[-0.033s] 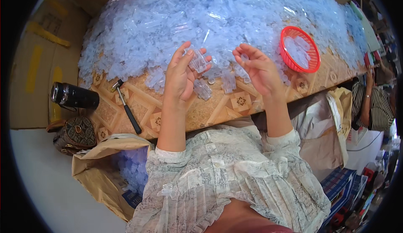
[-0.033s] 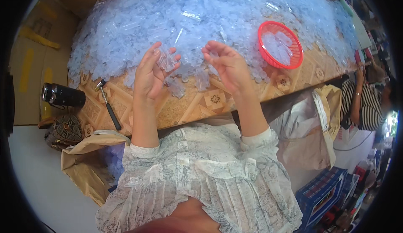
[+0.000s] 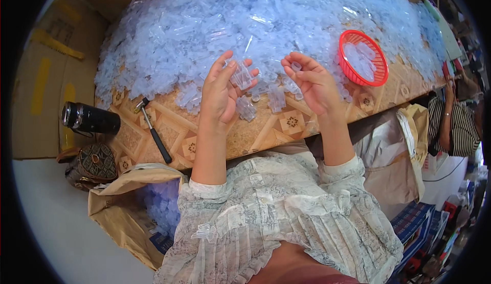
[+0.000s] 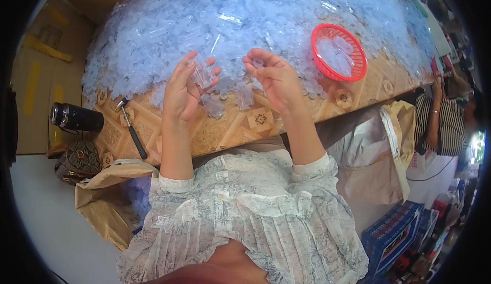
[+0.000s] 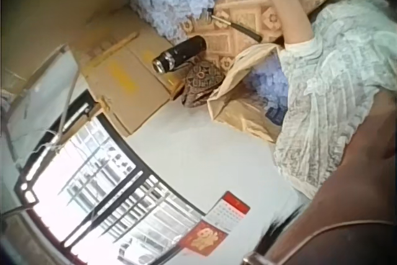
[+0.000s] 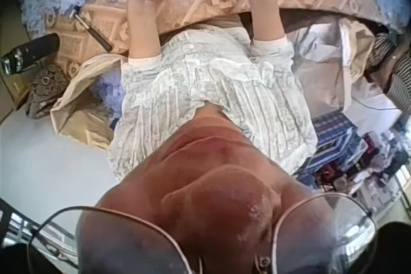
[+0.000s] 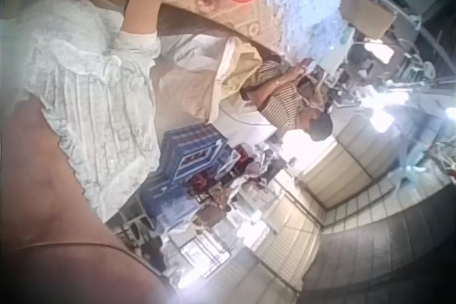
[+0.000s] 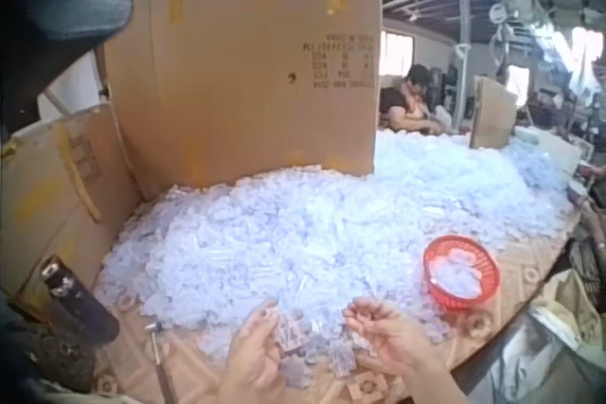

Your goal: The person assembles plastic components by fitting and connecting individual plastic pieces together by hand.

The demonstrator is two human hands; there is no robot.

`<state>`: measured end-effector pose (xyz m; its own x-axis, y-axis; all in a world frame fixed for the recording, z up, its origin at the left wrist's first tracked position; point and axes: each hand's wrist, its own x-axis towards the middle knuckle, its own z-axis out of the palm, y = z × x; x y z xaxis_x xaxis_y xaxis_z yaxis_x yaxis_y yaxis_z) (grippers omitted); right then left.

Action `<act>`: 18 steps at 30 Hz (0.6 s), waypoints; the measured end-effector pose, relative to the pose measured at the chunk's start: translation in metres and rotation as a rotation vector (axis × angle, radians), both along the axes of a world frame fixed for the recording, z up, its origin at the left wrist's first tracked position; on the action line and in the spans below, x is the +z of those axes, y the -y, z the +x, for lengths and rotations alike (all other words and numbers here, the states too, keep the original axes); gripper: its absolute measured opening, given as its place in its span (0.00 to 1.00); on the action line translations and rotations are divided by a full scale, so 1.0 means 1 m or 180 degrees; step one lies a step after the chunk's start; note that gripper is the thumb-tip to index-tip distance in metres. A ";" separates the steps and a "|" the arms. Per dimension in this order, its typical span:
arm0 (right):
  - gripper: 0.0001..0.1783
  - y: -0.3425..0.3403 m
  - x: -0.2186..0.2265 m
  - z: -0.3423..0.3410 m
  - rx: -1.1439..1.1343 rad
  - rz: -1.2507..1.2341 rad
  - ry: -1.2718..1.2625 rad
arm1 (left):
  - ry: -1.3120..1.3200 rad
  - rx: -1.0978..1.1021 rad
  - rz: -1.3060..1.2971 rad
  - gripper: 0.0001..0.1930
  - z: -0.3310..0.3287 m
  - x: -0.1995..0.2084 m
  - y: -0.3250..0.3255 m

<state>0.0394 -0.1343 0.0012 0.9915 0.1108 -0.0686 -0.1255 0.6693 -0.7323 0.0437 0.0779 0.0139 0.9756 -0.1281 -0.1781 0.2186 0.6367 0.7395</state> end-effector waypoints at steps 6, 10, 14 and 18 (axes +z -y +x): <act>0.16 -0.002 -0.002 -0.024 -0.0148 -0.0040 -0.0042 | 0.0015 -0.0186 0.0122 0.19 -0.015 0.006 0.008; 0.16 0.012 -0.002 -0.041 -0.0286 -0.0223 -0.0116 | 0.0071 -0.0098 0.0195 0.19 -0.023 0.011 0.003; 0.16 0.021 -0.009 -0.055 -0.0255 -0.0271 -0.0148 | 0.0207 -0.0076 0.0250 0.18 -0.033 0.023 -0.005; 0.15 0.021 -0.011 -0.059 -0.0326 -0.0302 -0.0098 | 0.0251 -0.0004 0.0347 0.18 -0.041 0.025 -0.014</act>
<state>-0.0191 -0.1557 -0.0094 0.9945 0.0007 -0.1046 -0.0835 0.6076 -0.7898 0.0029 0.0915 0.0393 0.9870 -0.1133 -0.1137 0.1577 0.5514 0.8192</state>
